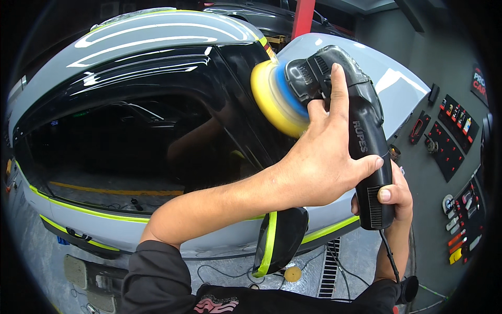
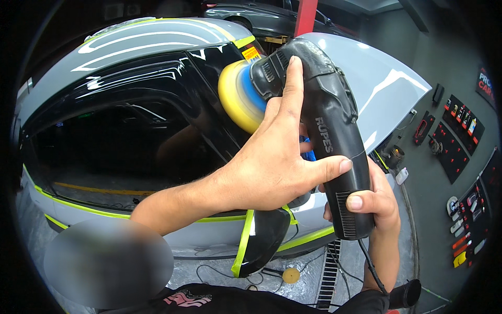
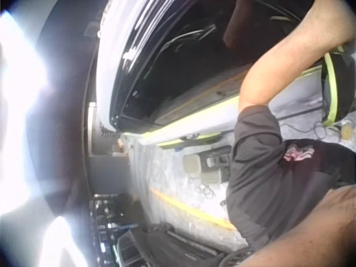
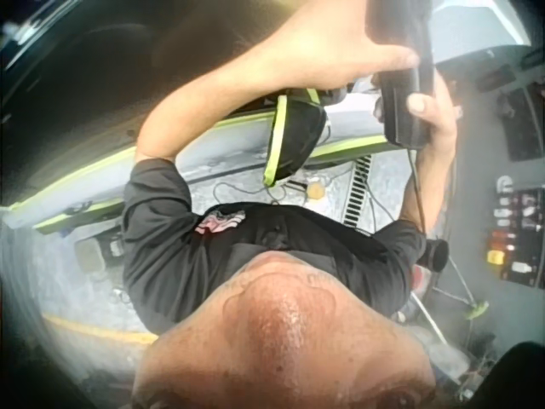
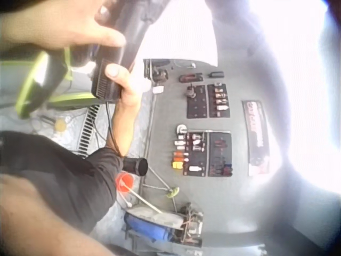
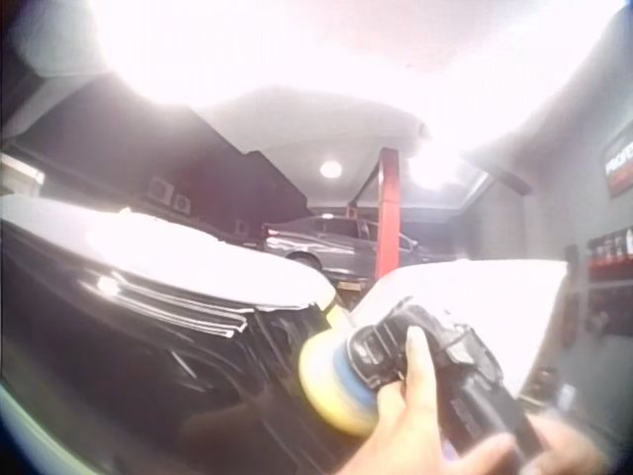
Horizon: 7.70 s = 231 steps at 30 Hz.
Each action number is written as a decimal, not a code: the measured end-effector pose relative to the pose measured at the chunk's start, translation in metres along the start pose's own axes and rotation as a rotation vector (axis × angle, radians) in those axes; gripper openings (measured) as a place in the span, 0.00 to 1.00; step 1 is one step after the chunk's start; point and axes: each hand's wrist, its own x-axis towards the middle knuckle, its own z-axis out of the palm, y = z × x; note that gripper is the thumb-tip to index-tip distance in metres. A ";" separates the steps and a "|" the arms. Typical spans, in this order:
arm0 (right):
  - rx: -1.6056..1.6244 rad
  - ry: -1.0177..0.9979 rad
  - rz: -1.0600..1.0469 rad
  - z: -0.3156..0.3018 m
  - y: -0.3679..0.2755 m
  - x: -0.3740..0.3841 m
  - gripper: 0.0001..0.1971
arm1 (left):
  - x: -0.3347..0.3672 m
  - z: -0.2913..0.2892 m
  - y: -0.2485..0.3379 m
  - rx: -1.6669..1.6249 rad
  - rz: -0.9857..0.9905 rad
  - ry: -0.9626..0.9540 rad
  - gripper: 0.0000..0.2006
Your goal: The person uses a rotary polisher with a yellow pad to buff the black roof and A-pillar of a silver car. They move the tool in controlled circular motions across the surface and occasionally wipe the area with a blue microfiber cloth.
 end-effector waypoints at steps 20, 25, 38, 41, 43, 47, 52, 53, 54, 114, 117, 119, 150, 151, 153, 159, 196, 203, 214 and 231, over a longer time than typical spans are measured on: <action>0.060 -0.129 0.047 -0.042 -0.007 0.022 0.43 | 0.032 0.021 -0.005 0.004 -0.004 0.092 0.62; 0.084 -0.297 -0.044 -0.035 -0.008 0.063 0.39 | 0.038 -0.020 -0.002 0.043 0.001 0.130 0.55; 0.165 -0.299 -0.141 -0.026 0.037 0.052 0.42 | 0.091 -0.060 0.053 0.637 -0.041 0.059 0.26; 0.209 -0.197 -0.108 -0.033 0.060 0.036 0.44 | 0.097 -0.044 0.041 0.542 -0.109 -0.169 0.28; 0.255 -0.192 -0.067 -0.038 0.074 0.024 0.44 | 0.124 -0.029 -0.027 0.616 0.097 -0.014 0.34; 0.309 -0.164 -0.022 -0.059 0.117 -0.002 0.44 | 0.109 0.022 -0.046 0.581 0.068 -0.046 0.25; 0.397 -0.046 0.027 -0.065 0.168 -0.047 0.42 | 0.092 0.074 -0.067 0.496 -0.001 -0.245 0.25; 0.414 -0.019 0.039 -0.063 0.175 -0.055 0.41 | 0.089 0.085 -0.075 0.482 -0.012 -0.276 0.25; 0.434 0.012 0.053 -0.063 0.179 -0.063 0.41 | 0.088 0.094 -0.076 0.466 -0.019 -0.305 0.26; 0.435 -0.203 0.101 -0.110 0.103 0.027 0.43 | 0.081 0.068 -0.065 0.944 0.448 0.027 0.31; 0.402 -0.197 -0.012 -0.091 0.087 0.047 0.42 | 0.094 0.043 -0.064 1.017 0.510 0.102 0.32; 0.397 -0.257 0.005 -0.087 0.070 0.061 0.44 | 0.102 0.024 -0.061 1.058 0.550 0.158 0.32; -0.106 -0.252 -0.463 -0.025 0.057 0.093 0.52 | 0.070 -0.041 0.007 0.479 0.461 0.474 0.24; -0.137 -0.279 -0.538 -0.018 0.054 0.100 0.52 | 0.068 -0.053 0.016 0.403 0.452 0.471 0.23; -0.246 -0.208 -0.638 -0.020 0.057 0.113 0.52 | 0.077 -0.047 0.005 0.360 0.484 0.559 0.23; -0.387 -0.215 -0.590 -0.053 0.092 0.084 0.53 | 0.044 -0.024 -0.022 0.640 0.468 0.521 0.21; -0.175 -0.269 -0.208 -0.107 0.143 0.030 0.56 | 0.068 0.029 -0.069 0.428 0.685 0.267 0.18; -0.112 -0.173 -0.100 -0.129 0.221 -0.015 0.48 | 0.051 0.078 -0.084 0.390 0.593 0.025 0.21; 0.172 -0.255 -0.134 -0.092 0.182 0.002 0.61 | 0.081 0.041 -0.070 0.465 0.599 -0.050 0.23; 0.466 -0.405 0.123 -0.133 0.234 -0.025 0.56 | 0.091 0.120 -0.091 0.532 0.256 -0.262 0.20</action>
